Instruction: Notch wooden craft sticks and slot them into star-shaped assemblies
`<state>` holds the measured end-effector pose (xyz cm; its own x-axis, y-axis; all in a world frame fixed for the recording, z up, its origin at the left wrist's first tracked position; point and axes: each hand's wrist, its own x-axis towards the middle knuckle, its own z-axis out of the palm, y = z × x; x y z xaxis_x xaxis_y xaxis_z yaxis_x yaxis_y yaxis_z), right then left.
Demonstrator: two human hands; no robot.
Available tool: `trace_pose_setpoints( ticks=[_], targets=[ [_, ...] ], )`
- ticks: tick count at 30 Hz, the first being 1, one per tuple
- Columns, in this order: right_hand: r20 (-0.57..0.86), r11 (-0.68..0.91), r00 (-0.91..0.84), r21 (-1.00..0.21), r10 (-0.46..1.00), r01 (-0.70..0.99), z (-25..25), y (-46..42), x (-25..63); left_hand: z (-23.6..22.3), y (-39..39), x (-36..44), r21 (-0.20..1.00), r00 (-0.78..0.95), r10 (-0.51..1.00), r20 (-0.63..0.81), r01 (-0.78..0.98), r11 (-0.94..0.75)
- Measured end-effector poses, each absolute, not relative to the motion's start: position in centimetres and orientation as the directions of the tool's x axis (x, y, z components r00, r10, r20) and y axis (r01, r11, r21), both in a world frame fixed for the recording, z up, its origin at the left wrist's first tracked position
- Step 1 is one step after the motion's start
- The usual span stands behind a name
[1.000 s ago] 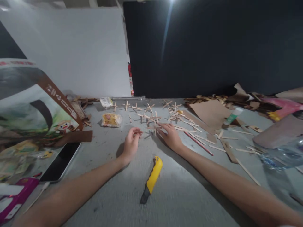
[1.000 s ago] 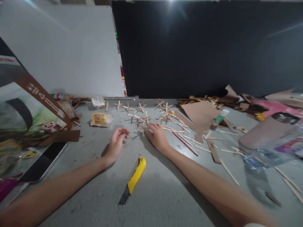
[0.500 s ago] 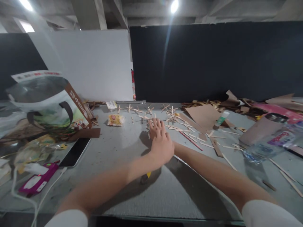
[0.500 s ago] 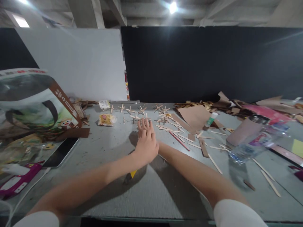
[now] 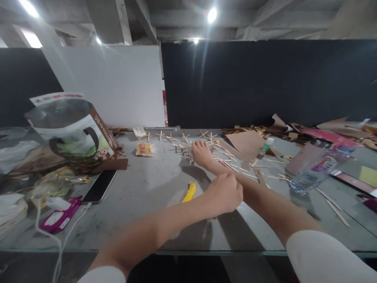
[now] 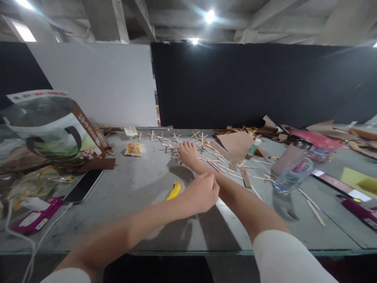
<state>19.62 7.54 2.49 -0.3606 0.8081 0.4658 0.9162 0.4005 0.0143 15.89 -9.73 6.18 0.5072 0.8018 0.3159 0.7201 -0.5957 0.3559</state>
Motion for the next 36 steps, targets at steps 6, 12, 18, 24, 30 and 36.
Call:
trace_pose_setpoints(
  ticks=[6, 12, 18, 24, 30, 36],
  targets=[
    [0.336, 0.242, -0.215, -0.039, 0.917, 0.970, 2.5, 9.5, 26.4, 3.5, -4.3, 9.5, 0.387, 0.374, 0.843, 0.387, 0.764, -0.516],
    [0.054, 0.292, -0.287, -0.155, 0.956, 0.944, 1.2, 11.3, 29.9, 1.0, 1.8, 1.2, 0.562, 0.038, 0.882, 0.470, 0.758, -0.332],
    [0.042, 0.295, -0.301, -0.374, 0.953, 0.880, 0.4, 11.7, 29.8, -1.6, 1.7, -1.2, 0.650, -0.089, 0.865, 0.493, 0.699, -0.299],
    [0.165, 0.320, -0.285, -0.671, 0.944, 0.669, 0.9, 9.5, 28.7, -2.4, 1.8, -1.3, 0.729, -0.104, 0.885, 0.454, 0.614, -0.302],
    [0.169, 0.351, -0.425, -0.849, 0.889, 0.396, -1.0, 3.2, 25.0, -1.9, 1.2, 0.6, 0.835, -0.022, 0.937, 0.349, 0.462, -0.300],
    [0.234, 0.376, -0.422, -0.880, 0.876, 0.291, -2.8, -0.4, 22.6, -1.9, -0.8, 3.1, 0.886, 0.215, 0.922, 0.323, 0.273, -0.374]
  ],
)
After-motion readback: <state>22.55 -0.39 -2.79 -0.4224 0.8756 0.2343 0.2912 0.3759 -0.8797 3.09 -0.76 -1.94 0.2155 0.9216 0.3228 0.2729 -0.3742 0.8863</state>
